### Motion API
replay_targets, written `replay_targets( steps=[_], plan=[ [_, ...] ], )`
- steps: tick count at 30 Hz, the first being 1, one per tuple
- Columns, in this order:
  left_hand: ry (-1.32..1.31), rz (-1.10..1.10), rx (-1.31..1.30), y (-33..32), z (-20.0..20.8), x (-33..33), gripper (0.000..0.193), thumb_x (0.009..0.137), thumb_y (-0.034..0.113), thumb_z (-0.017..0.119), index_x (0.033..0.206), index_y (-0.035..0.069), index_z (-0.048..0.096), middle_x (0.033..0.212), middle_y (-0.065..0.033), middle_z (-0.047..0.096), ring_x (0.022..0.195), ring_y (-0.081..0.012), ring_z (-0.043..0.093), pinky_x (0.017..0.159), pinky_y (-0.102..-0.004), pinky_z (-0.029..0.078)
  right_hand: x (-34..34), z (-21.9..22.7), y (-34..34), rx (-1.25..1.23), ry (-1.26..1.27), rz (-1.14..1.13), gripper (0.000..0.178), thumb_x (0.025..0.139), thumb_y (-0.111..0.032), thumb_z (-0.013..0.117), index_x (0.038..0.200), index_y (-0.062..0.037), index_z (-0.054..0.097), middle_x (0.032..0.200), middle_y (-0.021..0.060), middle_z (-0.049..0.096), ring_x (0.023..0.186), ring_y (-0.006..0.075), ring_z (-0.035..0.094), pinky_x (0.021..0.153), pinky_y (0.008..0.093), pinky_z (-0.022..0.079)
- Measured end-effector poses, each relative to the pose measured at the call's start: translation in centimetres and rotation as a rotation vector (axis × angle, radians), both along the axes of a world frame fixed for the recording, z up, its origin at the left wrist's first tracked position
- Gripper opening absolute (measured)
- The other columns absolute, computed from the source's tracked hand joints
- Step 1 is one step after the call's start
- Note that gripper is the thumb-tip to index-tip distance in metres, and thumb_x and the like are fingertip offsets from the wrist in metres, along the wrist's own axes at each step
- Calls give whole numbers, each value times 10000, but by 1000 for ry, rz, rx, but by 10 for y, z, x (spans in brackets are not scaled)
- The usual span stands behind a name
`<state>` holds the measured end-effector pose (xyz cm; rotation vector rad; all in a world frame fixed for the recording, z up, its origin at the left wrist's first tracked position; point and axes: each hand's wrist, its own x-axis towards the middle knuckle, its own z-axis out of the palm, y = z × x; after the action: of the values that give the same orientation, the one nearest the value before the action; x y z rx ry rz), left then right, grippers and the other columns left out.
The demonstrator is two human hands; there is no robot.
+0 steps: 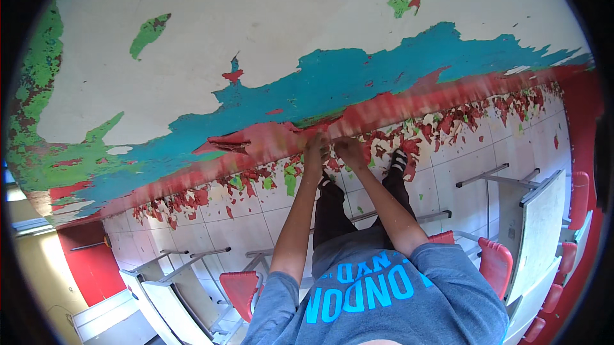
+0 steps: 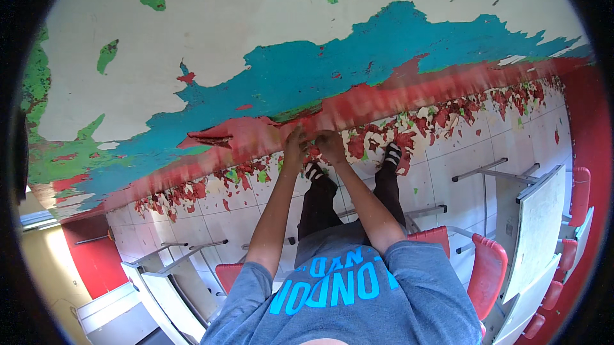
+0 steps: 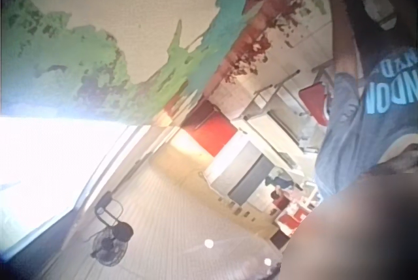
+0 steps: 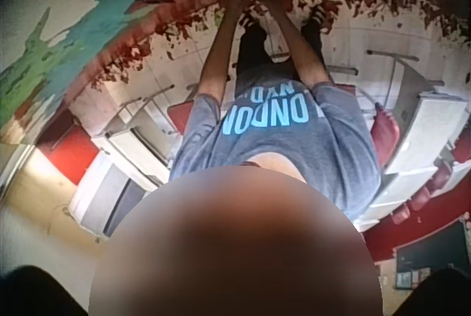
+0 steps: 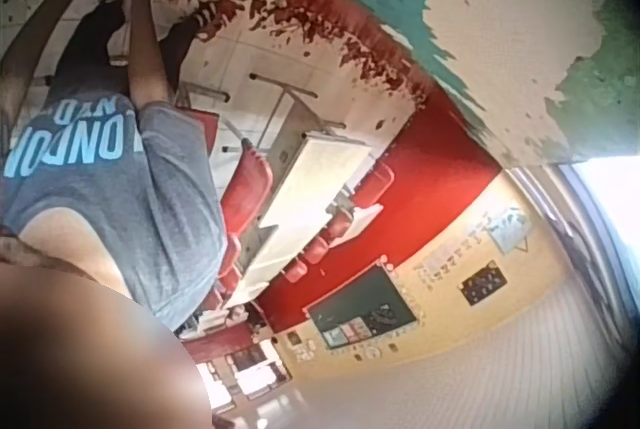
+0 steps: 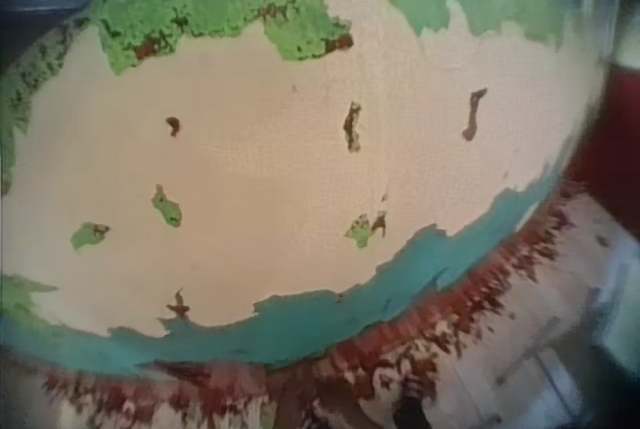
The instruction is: Scraping layers of old paint off a wall or ceiling using a manual scraper.
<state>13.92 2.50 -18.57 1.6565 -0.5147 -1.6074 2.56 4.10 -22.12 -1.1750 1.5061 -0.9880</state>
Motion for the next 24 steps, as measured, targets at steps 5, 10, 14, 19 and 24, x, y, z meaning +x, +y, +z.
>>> replay_targets(
  steps=[5,10,14,19,24],
  plan=[
    [339,117,-119,-17,-4,-7,203,830,266,530,852,66,560,698,0,532,557,-97,456,465,-213,352,-6,22,-43,70,-9,83,178,709,-147,526,773,-20,633,592,64,557,526,143,520,538,283,436],
    [144,73,-292,-5,-20,-1,214,817,190,518,631,85,522,515,27,450,411,-60,369,400,-197,276,8,19,-50,312,-510,-50,203,760,-225,575,701,-32,602,580,10,527,499,107,481,504,260,418],
    [-235,-137,-434,3,-45,10,195,810,118,490,645,30,545,542,-32,513,442,-106,456,424,-243,352,22,-5,-40,336,-617,-78,244,780,-252,575,653,-45,556,585,5,523,509,86,477,476,233,385],
    [-879,-565,-608,82,-78,27,282,819,223,494,737,-36,572,646,-146,590,628,-215,590,585,-339,435,28,-27,50,652,-354,-71,232,787,-248,560,686,-40,582,637,33,575,551,93,527,447,245,392],
    [-554,-517,-41,126,-65,44,366,830,324,488,742,-21,571,619,-129,551,617,-209,557,612,-327,434,21,-46,94,597,-126,169,370,822,-322,477,630,-25,585,574,57,561,555,111,549,403,272,389]
  ],
)
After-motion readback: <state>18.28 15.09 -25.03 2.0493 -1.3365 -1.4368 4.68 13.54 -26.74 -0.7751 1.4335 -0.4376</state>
